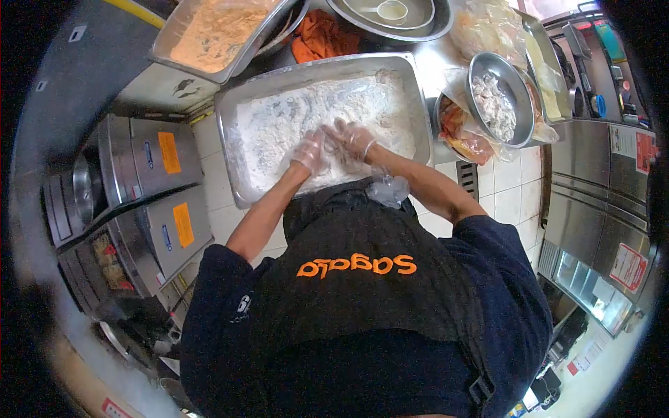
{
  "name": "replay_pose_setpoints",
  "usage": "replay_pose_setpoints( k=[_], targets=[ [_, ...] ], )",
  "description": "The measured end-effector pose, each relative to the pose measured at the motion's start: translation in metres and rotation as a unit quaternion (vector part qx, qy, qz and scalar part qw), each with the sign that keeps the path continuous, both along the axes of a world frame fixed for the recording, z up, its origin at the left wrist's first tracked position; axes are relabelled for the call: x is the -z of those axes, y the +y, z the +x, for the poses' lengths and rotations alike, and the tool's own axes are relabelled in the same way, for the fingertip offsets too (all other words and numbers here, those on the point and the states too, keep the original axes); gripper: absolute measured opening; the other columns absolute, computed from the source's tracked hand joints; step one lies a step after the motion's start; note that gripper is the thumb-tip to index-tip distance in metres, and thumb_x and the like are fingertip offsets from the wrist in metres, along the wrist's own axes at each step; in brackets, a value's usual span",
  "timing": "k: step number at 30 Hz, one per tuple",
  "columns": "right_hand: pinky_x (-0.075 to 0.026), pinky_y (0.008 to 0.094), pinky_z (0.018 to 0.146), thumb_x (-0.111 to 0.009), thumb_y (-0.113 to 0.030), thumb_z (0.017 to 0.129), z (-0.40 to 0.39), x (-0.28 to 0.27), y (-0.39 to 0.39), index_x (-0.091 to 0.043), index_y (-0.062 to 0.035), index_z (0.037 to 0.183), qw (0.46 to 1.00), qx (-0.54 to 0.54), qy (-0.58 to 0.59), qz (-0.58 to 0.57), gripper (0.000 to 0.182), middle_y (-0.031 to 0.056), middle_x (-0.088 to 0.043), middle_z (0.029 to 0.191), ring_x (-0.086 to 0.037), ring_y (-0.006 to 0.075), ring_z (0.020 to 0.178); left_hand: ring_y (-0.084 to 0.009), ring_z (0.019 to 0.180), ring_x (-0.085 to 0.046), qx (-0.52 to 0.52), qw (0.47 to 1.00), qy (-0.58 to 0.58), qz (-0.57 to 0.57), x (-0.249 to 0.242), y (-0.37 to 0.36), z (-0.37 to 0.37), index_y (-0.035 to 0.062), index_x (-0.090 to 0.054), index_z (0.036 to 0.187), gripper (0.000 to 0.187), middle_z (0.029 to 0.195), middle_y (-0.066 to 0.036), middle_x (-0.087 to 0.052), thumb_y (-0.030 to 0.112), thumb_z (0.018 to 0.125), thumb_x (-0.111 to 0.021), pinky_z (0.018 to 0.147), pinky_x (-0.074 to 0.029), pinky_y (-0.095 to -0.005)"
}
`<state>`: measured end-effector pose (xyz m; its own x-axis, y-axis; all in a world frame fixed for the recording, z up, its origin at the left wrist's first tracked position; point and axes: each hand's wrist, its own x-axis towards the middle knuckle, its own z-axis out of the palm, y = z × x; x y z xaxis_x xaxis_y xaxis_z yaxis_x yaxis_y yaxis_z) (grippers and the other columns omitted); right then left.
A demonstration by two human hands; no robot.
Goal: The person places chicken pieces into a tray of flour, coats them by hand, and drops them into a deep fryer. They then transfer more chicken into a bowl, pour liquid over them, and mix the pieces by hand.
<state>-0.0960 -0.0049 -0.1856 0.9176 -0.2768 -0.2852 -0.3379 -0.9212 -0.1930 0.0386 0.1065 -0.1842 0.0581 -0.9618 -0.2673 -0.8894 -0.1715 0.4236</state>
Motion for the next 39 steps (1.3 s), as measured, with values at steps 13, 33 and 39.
replay_pose_setpoints(
  k=[13,33,39],
  targets=[
    [-0.047,0.0339,0.073,-0.072,-0.029,0.059,-0.006,-0.054,-0.061,-0.056,-0.0123,0.108,0.963,0.115,0.015,0.244,0.054,0.0147,-0.059,0.097,-0.058,0.0276,0.08,-0.0295,0.09,-0.054,0.118,0.988,0.076,-0.058,-0.026,-0.029,0.047,0.0064,-0.058,0.096,0.046,0.098,-0.016,-0.057,0.038,0.064,-0.065,0.081,-0.043,-0.0357],
    [-0.037,0.0425,0.089,-0.055,-0.04,0.073,-0.048,-0.052,-0.028,-0.013,-0.0147,0.135,0.969,0.167,0.176,0.05,0.079,0.0221,-0.044,0.119,-0.044,0.0338,0.11,-0.0265,0.095,-0.05,0.07,0.958,-0.207,0.186,-0.012,0.015,0.005,-0.0048,-0.015,0.131,0.061,0.119,-0.024,-0.042,0.01,0.077,-0.04,0.089,-0.035,-0.039],
    [-0.03,0.0431,0.096,-0.053,-0.041,0.073,-0.031,-0.027,0.015,-0.01,-0.0267,0.135,0.947,0.249,0.126,0.158,0.077,0.0267,-0.015,0.134,-0.024,0.0448,0.12,-0.0309,0.1,-0.049,0.034,0.976,-0.161,0.144,-0.001,0.01,-0.013,-0.0032,-0.017,0.131,0.063,0.114,-0.026,-0.045,0.012,0.076,-0.044,0.092,-0.034,-0.0378]
  ],
)
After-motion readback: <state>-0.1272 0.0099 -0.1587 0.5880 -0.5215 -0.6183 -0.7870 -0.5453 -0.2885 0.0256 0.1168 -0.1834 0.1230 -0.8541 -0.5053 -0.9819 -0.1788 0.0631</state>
